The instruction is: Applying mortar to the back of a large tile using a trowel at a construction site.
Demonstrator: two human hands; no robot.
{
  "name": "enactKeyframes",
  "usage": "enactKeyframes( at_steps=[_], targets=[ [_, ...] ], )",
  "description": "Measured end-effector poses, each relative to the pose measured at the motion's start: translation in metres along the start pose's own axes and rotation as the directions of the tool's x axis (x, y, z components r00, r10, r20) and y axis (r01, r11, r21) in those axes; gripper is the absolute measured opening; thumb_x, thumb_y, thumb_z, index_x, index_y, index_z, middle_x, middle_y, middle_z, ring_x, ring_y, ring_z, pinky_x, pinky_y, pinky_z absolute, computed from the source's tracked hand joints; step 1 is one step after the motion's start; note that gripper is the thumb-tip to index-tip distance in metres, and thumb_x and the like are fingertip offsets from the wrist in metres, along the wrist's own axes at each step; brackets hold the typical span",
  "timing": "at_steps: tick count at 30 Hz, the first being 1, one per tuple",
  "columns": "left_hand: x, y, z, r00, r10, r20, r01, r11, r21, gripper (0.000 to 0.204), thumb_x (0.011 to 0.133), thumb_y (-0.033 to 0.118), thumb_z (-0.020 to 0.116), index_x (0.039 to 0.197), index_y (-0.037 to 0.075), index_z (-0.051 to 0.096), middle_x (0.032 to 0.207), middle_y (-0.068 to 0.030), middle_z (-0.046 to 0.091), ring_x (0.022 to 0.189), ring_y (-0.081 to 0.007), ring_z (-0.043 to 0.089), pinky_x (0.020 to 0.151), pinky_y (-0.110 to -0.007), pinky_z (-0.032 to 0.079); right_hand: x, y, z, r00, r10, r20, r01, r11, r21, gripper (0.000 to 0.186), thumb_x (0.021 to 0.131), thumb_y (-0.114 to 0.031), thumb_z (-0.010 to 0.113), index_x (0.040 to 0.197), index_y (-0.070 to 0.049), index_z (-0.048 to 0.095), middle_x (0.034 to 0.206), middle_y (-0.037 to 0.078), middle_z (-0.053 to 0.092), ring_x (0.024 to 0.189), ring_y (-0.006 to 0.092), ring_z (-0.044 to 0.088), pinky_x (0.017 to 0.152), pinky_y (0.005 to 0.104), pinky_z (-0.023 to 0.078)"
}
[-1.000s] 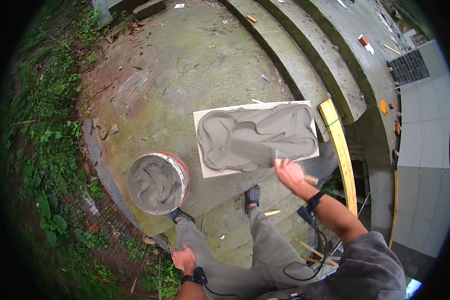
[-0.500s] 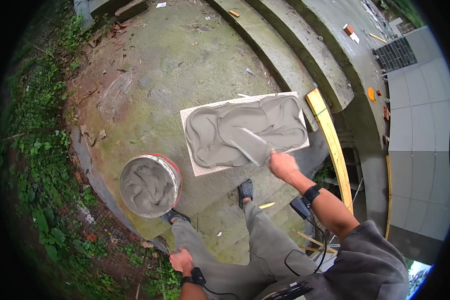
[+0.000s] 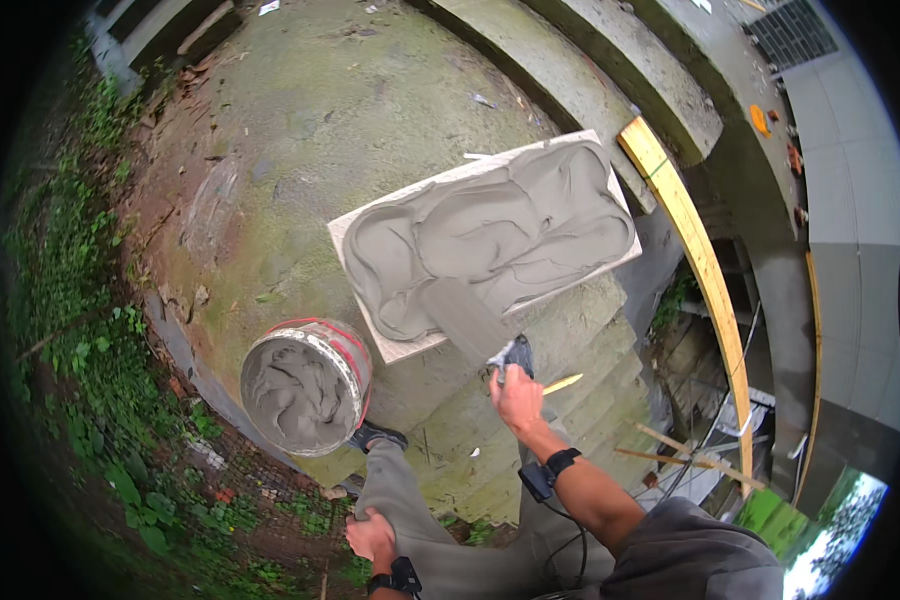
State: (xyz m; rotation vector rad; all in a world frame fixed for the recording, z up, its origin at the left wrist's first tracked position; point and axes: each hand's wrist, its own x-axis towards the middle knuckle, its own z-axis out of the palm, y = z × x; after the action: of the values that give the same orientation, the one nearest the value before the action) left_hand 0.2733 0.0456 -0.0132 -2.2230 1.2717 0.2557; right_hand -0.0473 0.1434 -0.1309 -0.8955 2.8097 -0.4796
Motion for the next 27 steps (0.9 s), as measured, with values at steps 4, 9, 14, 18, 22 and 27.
enactKeyframes(
  at_steps=[4,9,14,18,22,27],
  targets=[
    [0.006,0.007,0.006,0.995,0.093,-0.032,-0.089,0.991,0.098,0.053,0.084,0.036,0.068,0.124,0.001,0.067,0.115,-0.0234,0.069,0.108,-0.0418,0.066,0.095,-0.051,0.051,0.012,0.009,0.039,0.991,-0.102,-0.086,0.106,0.994,0.039,0.027,0.086,-0.021,0.073,0.076,-0.01,0.051,0.066,0.01,0.056,0.054,0.0281,0.061,0.049,0.0404,0.05],
    [0.01,0.026,0.0,0.989,0.131,-0.075,-0.115,0.975,0.19,0.056,0.085,0.037,0.066,0.127,0.001,0.065,0.117,-0.0249,0.068,0.108,-0.0429,0.065,0.095,-0.05,0.051,0.026,0.055,0.018,0.978,-0.051,-0.2,0.034,0.996,-0.087,0.029,0.084,-0.021,0.074,0.072,-0.012,0.049,0.069,0.007,0.051,0.058,0.023,0.06,0.051,0.0363,0.049],
    [0.003,0.049,0.001,0.985,0.152,-0.082,-0.128,0.961,0.243,0.057,0.085,0.038,0.065,0.128,0.001,0.065,0.118,-0.0251,0.068,0.109,-0.0418,0.066,0.095,-0.05,0.051,0.029,0.171,-0.011,0.932,0.287,-0.219,-0.32,0.939,-0.129,0.028,0.089,-0.024,0.07,0.077,-0.01,0.049,0.067,0.012,0.058,0.054,0.0313,0.062,0.046,0.0447,0.048],
    [-0.003,0.054,0.008,0.984,0.154,-0.088,-0.127,0.958,0.258,0.058,0.086,0.039,0.065,0.13,0.002,0.064,0.118,-0.0245,0.069,0.11,-0.0405,0.066,0.096,-0.05,0.052,0.035,0.255,-0.033,0.912,0.345,-0.224,-0.383,0.909,-0.162,0.026,0.091,-0.024,0.068,0.082,-0.008,0.049,0.068,0.016,0.062,0.055,0.0383,0.062,0.047,0.0494,0.048],
    [-0.013,0.063,0.011,0.988,0.131,-0.087,-0.105,0.96,0.261,0.06,0.086,0.04,0.066,0.132,0.002,0.062,0.118,-0.0237,0.069,0.11,-0.0406,0.066,0.095,-0.05,0.052,0.041,0.303,-0.059,0.878,0.428,-0.213,-0.458,0.881,-0.116,0.026,0.092,-0.024,0.067,0.083,-0.007,0.049,0.069,0.018,0.064,0.056,0.0408,0.063,0.05,0.0513,0.048],
    [-0.039,0.08,0.013,0.99,0.124,-0.063,-0.106,0.964,0.243,0.063,0.086,0.04,0.064,0.135,0.0,0.06,0.124,-0.0252,0.066,0.116,-0.0411,0.063,0.099,-0.048,0.05,0.047,0.337,-0.107,0.879,0.429,-0.207,-0.435,0.9,0.016,0.021,0.09,-0.02,0.069,0.094,-0.004,0.056,0.067,0.019,0.063,0.059,0.0391,0.064,0.054,0.0473,0.049]
  ],
)
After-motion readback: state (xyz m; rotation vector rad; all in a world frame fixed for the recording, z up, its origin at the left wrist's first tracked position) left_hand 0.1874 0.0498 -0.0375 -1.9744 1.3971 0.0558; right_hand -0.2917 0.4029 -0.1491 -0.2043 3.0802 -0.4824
